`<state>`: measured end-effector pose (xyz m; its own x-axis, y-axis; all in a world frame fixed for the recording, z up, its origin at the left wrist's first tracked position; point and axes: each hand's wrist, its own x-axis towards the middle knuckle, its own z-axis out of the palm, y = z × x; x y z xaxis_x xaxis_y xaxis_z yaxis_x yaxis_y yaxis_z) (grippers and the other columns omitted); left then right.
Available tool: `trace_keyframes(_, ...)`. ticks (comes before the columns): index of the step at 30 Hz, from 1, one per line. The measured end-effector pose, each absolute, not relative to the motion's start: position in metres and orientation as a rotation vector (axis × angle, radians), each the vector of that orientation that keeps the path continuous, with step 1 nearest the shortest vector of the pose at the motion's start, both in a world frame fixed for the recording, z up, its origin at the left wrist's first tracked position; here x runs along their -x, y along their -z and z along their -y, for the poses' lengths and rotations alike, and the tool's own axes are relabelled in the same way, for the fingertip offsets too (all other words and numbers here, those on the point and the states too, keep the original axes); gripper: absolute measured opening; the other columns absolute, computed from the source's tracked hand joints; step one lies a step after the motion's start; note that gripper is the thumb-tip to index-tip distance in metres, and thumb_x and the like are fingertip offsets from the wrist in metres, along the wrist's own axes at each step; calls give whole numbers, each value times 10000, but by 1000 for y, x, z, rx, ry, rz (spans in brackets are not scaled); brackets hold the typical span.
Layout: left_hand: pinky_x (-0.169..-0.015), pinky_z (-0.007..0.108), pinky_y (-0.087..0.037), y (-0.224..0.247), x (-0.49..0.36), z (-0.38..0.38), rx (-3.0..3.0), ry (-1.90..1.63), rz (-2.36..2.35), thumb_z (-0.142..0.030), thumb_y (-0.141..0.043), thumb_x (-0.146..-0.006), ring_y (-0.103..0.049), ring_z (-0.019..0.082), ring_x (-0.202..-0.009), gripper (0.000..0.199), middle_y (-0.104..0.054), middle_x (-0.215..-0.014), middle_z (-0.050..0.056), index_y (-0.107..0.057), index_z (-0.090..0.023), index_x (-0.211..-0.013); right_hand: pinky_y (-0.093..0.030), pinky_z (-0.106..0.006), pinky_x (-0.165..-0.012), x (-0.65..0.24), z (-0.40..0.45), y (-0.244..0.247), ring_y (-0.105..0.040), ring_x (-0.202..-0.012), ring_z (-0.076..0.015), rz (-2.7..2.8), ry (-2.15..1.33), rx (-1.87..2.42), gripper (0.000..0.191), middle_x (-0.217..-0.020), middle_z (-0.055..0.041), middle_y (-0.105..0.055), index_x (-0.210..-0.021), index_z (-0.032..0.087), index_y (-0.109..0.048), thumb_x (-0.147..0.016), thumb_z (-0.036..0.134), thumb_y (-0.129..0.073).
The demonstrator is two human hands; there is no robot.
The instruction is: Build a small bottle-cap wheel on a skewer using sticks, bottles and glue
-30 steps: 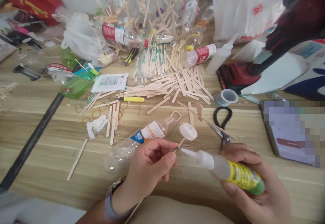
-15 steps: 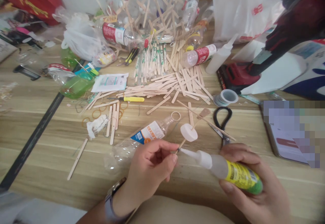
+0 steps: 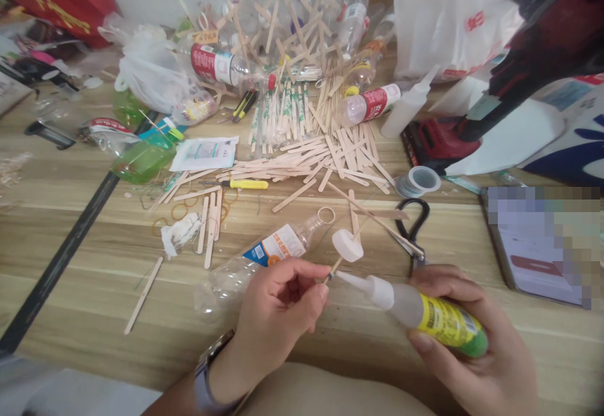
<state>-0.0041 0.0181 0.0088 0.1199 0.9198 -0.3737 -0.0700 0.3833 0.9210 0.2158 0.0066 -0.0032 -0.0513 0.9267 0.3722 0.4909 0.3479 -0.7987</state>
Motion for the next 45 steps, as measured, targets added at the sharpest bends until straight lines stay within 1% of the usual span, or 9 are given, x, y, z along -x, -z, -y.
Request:
trace_keyframes(7,-436,169,-400,-9,6,-18,-1119,-917,-1329,-248,-647,-802,-485,70,-474,136,-592,-612,-18,-734,-186,-886,-528,-359,-663,-217,-1,-1,-618,-816,-250,1694,-626,1338,229,-900,-56,-601,-980,297,-562,-769,309,-650)
trace_keyframes(18,-495,177,-427,-10,7,-17,-1272,-928,-1341,-203,-625,-816,-521,87,-528,136,-616,-618,-16,-732,-197,-900,-505,-313,-604,-211,-8,-1,-623,-742,-226,1753,-521,1293,219,-845,-39,-611,-947,268,-557,-756,268,-664)
trace_keyframes(24,-511,170,-430,-8,7,-18,-1304,-947,-1345,-185,-625,-813,-534,83,-541,144,-631,-630,-20,-737,-207,-901,-503,-296,-618,-211,-8,0,-620,-755,-215,1764,-515,1279,210,-850,-37,-607,-953,261,-556,-767,259,-653)
trace_keyframes(37,-490,184,-451,-16,5,-17,-1306,-868,-1371,-220,-605,-832,-552,81,-504,139,-587,-635,-31,-694,-192,-935,-508,-276,-676,-214,-6,4,-600,-820,-198,1798,-530,1277,199,-899,-41,-581,-985,250,-524,-812,263,-621)
trace_keyframes(40,-472,180,-443,-16,4,-16,-1278,-886,-1366,-215,-598,-832,-553,79,-497,129,-575,-632,-39,-673,-192,-934,-505,-269,-656,-213,-6,3,-596,-801,-193,1785,-531,1262,193,-883,-35,-582,-975,253,-528,-808,261,-623)
trace_keyframes(43,-463,179,-439,-15,3,-15,-1261,-910,-1360,-206,-591,-829,-549,75,-485,105,-565,-629,-50,-642,-195,-920,-506,-282,-646,-212,-6,3,-598,-790,-202,1766,-557,1266,193,-874,-37,-584,-973,258,-535,-803,266,-626)
trace_keyframes(45,-461,175,-437,-14,2,-14,-1230,-932,-1359,-204,-600,-827,-543,69,-471,125,-557,-625,-68,-600,-206,-952,-511,-301,-655,-212,-5,4,-603,-806,-217,1758,-579,1279,206,-891,-48,-584,-987,262,-538,-802,274,-627)
